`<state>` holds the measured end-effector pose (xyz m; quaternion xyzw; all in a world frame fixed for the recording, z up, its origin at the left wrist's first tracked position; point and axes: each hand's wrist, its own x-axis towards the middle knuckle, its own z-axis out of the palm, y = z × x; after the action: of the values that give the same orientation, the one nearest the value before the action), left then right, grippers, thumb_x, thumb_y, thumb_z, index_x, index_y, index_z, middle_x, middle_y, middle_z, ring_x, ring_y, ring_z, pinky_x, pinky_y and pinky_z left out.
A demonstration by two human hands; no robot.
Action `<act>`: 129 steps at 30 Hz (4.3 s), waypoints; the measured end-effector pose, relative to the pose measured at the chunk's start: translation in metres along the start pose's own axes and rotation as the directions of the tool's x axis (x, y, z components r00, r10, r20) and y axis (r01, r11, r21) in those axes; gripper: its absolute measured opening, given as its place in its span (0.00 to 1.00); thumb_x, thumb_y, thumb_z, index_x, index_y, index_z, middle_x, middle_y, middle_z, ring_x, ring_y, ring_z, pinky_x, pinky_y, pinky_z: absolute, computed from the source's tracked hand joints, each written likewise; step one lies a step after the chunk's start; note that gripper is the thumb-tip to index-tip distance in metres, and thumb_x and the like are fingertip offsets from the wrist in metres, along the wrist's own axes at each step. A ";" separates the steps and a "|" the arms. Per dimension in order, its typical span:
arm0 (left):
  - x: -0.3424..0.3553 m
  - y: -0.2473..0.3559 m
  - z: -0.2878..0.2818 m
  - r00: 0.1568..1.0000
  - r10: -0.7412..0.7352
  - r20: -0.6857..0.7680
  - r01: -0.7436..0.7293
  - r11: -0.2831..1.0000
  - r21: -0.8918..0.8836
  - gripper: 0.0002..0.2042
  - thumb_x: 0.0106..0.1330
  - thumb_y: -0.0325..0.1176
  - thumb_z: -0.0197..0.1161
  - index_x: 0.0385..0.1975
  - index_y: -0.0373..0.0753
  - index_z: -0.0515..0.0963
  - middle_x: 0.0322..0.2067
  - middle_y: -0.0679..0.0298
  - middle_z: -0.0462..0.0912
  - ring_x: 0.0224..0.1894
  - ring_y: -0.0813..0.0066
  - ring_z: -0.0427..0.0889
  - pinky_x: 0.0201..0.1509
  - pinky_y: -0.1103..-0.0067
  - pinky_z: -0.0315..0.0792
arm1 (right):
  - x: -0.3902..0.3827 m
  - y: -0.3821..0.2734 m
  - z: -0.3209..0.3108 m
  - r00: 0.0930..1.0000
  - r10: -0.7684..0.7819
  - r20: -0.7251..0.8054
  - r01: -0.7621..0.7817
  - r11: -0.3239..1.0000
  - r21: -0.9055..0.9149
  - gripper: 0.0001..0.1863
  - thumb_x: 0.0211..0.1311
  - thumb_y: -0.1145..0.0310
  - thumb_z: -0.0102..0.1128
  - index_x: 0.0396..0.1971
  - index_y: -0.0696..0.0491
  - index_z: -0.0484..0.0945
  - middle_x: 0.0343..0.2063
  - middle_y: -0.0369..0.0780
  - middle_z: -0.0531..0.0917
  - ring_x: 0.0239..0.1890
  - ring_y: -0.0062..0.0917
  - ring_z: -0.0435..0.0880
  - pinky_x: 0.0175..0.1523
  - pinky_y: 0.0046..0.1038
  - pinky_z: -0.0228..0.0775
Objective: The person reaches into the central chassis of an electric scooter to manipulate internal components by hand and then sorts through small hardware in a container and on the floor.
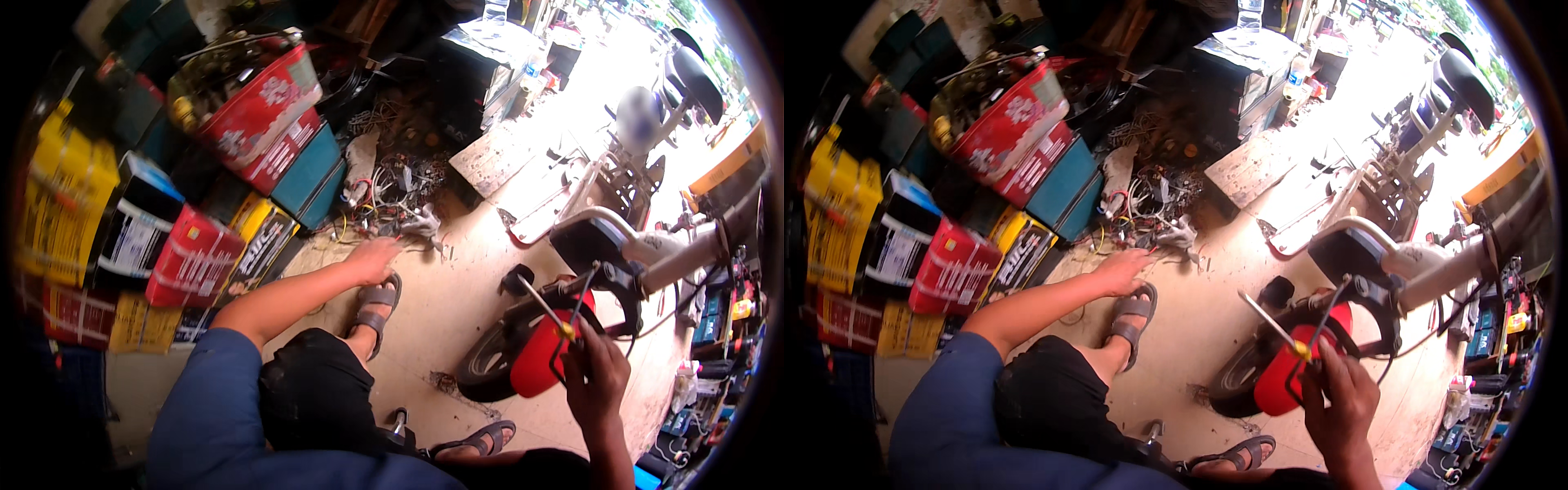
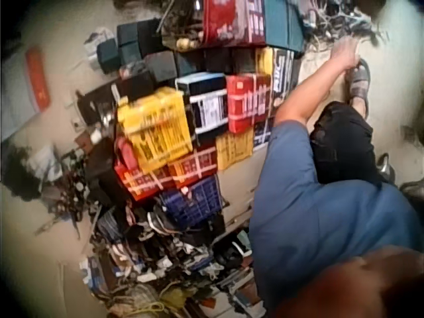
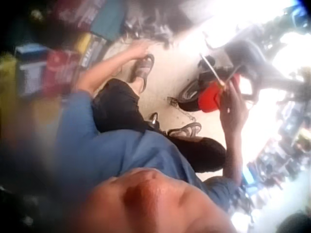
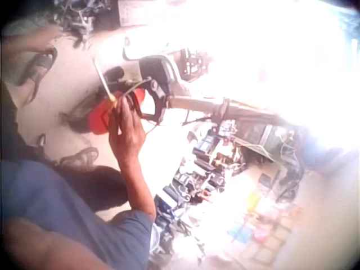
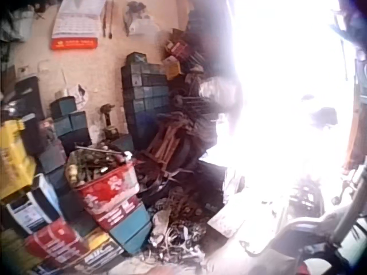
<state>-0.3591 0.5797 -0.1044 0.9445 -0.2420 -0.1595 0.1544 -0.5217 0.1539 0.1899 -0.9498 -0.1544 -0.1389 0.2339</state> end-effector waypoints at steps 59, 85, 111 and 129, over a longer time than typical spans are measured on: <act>0.185 -0.163 0.084 0.240 -0.952 0.190 0.178 -0.150 -0.973 0.24 0.59 0.32 0.76 0.51 0.27 0.74 0.37 0.50 0.88 0.34 0.55 0.90 0.35 0.65 0.85 | 0.030 -0.016 0.014 0.777 0.629 -0.014 -0.627 0.773 -0.092 0.06 0.65 0.81 0.66 0.41 0.62 0.87 0.42 0.48 0.91 0.39 0.32 0.89 0.45 0.32 0.82; 0.366 -0.229 -0.079 0.822 -0.132 -0.554 -0.002 0.972 -0.234 0.24 0.68 0.32 0.61 0.65 0.38 0.75 0.53 0.43 0.85 0.56 0.41 0.83 0.59 0.56 0.78 | 0.035 -0.010 0.017 0.807 0.591 -0.003 -0.575 0.784 -0.233 0.08 0.65 0.83 0.68 0.43 0.64 0.87 0.34 0.45 0.89 0.31 0.29 0.85 0.38 0.30 0.78; 0.288 -0.215 -0.035 0.873 0.128 -0.471 0.033 0.948 0.318 0.19 0.61 0.27 0.63 0.53 0.49 0.85 0.69 0.61 0.73 0.70 0.54 0.70 0.69 0.57 0.69 | 0.036 -0.010 0.018 0.803 0.596 0.004 -0.577 0.778 -0.248 0.03 0.65 0.81 0.70 0.37 0.60 0.86 0.30 0.42 0.86 0.29 0.29 0.81 0.36 0.30 0.75; 0.179 -0.188 0.039 0.836 -0.415 -0.359 0.313 0.898 -0.310 0.16 0.60 0.31 0.72 0.49 0.43 0.84 0.51 0.56 0.81 0.55 0.49 0.81 0.57 0.61 0.77 | 0.028 -0.007 0.018 0.808 0.589 -0.005 -0.575 0.787 -0.222 0.06 0.65 0.81 0.71 0.41 0.62 0.87 0.32 0.42 0.87 0.30 0.26 0.82 0.35 0.27 0.75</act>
<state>-0.1480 0.6376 -0.2495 0.9596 0.0029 -0.0092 0.2812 -0.4956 0.1751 0.1866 -0.9745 0.1540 -0.0451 0.1570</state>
